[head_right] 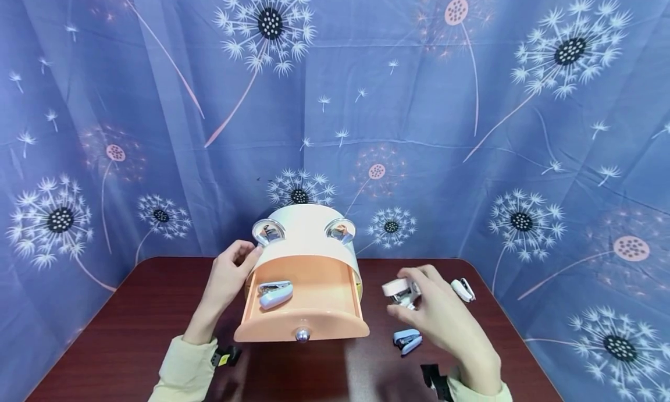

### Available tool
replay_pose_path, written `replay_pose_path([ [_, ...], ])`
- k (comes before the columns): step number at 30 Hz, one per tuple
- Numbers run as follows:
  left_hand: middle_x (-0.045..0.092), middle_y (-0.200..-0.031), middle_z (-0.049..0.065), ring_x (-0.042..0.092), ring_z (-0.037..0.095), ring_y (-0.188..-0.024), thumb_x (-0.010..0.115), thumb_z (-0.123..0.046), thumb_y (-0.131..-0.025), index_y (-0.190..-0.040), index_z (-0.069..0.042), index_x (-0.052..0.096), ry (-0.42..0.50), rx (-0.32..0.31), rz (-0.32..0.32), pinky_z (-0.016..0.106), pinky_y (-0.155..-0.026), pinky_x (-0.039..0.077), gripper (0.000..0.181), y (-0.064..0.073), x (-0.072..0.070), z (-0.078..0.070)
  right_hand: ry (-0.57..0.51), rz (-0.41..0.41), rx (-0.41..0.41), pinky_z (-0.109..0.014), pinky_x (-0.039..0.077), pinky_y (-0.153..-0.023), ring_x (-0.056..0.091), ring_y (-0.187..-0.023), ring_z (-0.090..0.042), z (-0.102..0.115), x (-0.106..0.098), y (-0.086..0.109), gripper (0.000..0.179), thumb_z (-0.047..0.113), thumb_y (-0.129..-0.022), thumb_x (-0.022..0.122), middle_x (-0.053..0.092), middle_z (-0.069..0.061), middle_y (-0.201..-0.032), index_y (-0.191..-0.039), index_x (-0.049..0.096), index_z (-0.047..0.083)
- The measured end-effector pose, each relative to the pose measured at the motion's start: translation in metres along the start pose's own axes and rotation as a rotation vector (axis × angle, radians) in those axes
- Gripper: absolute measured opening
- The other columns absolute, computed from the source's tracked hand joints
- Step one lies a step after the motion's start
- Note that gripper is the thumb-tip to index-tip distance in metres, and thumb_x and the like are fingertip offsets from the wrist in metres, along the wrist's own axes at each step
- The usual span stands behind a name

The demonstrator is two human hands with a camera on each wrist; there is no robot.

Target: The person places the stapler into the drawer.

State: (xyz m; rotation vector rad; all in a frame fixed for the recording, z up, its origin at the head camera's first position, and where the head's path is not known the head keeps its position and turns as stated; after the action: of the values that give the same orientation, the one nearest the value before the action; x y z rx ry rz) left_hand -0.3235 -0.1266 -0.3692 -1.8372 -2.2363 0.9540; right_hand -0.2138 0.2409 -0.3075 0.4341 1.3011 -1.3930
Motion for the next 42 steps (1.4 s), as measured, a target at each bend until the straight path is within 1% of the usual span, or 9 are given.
replay_pose_path([
  [5,0.054,-0.075,0.001,0.050,0.018,-0.067,0.068,-0.039,-0.092,-0.094,-0.014,0.065,-0.003,-0.002,-0.002,0.026,-0.060,0.039,0.025,0.000,0.000,0.000,0.002,0.041,-0.111,-0.036,0.048,-0.074,0.056,-0.089,-0.012,0.031,0.004,-0.021,0.049,0.037,-0.077,0.083,0.056,0.005,-0.111,-0.117,0.063,0.018],
  [8,0.054,-0.075,0.001,0.050,0.018,-0.067,0.068,-0.038,-0.092,-0.094,-0.013,0.065,-0.002,-0.002,-0.003,0.026,-0.060,0.039,0.025,0.000,0.000,0.000,-0.008,0.076,-0.168,-0.038,0.048,-0.077,0.056,-0.095,-0.013,0.046,0.009,-0.032,0.051,0.035,-0.078,0.082,0.055,0.005,-0.113,-0.120,0.062,0.016],
  [13,0.054,-0.075,0.001,0.050,0.018,-0.067,0.068,-0.038,-0.092,-0.094,-0.013,0.065,-0.005,-0.003,-0.008,0.026,-0.059,0.039,0.025,0.000,0.000,0.001,-0.020,0.142,-0.235,-0.034,0.047,-0.078,0.054,-0.093,-0.010,0.062,0.020,-0.045,0.048,0.032,-0.079,0.082,0.054,0.007,-0.111,-0.120,0.062,0.015],
  [20,0.054,-0.075,0.001,0.050,0.018,-0.066,0.068,-0.037,-0.093,-0.094,-0.013,0.065,-0.006,0.006,-0.008,0.026,-0.059,0.039,0.024,-0.001,0.000,0.000,-0.042,0.240,-0.319,-0.029,0.046,-0.074,0.054,-0.085,-0.013,0.080,0.039,-0.060,0.049,0.033,-0.081,0.080,0.054,0.003,-0.109,-0.120,0.062,0.011],
  [25,0.053,-0.074,0.001,0.049,0.018,-0.065,0.068,-0.035,-0.093,-0.093,-0.013,0.065,-0.007,0.006,-0.007,0.026,-0.058,0.038,0.022,-0.002,0.001,0.001,-0.066,0.339,-0.370,-0.027,0.045,-0.072,0.056,-0.081,-0.012,0.091,0.052,-0.067,0.043,0.036,-0.084,0.078,0.055,0.006,-0.106,-0.119,0.065,0.014],
  [32,0.054,-0.074,0.001,0.049,0.017,-0.066,0.068,-0.035,-0.093,-0.093,-0.013,0.065,-0.007,0.005,-0.012,0.026,-0.059,0.038,0.022,-0.001,0.000,0.000,-0.071,0.447,-0.483,-0.026,0.047,-0.074,0.055,-0.085,-0.012,0.105,0.069,-0.077,0.037,0.020,-0.086,0.075,0.058,0.004,-0.104,-0.118,0.064,0.008],
  [34,0.054,-0.075,0.001,0.050,0.017,-0.066,0.068,-0.035,-0.093,-0.093,-0.013,0.065,-0.005,0.003,-0.013,0.026,-0.059,0.038,0.022,-0.001,0.000,0.001,-0.061,0.467,-0.522,-0.025,0.047,-0.076,0.054,-0.087,-0.011,0.107,0.075,-0.080,0.038,0.018,-0.085,0.075,0.058,0.002,-0.104,-0.119,0.063,0.007],
  [38,0.053,-0.075,0.002,0.049,0.018,-0.066,0.068,-0.033,-0.093,-0.093,-0.013,0.065,0.000,-0.002,-0.008,0.026,-0.058,0.038,0.021,-0.001,0.000,0.001,-0.025,0.492,-0.577,-0.023,0.046,-0.073,0.050,-0.084,-0.011,0.110,0.086,-0.083,0.041,0.016,-0.084,0.076,0.057,-0.001,-0.104,-0.121,0.061,0.005],
  [42,0.053,-0.075,0.002,0.049,0.018,-0.066,0.069,-0.032,-0.093,-0.093,-0.013,0.065,0.003,-0.002,-0.010,0.026,-0.059,0.038,0.020,-0.001,0.000,0.001,0.002,0.493,-0.589,-0.024,0.045,-0.071,0.049,-0.081,-0.010,0.113,0.092,-0.086,0.042,0.018,-0.082,0.079,0.057,-0.001,-0.100,-0.119,0.063,0.007],
])
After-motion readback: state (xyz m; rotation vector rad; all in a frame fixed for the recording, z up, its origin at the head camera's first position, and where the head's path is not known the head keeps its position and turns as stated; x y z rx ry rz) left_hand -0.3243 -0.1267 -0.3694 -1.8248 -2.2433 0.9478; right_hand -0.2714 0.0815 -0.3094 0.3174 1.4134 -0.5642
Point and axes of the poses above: each hand's wrist, its own y-axis away from the middle knuckle, its own x-axis out of the palm, z = x × y, the point moved 6 cm from there along -y, towards the middle knuckle
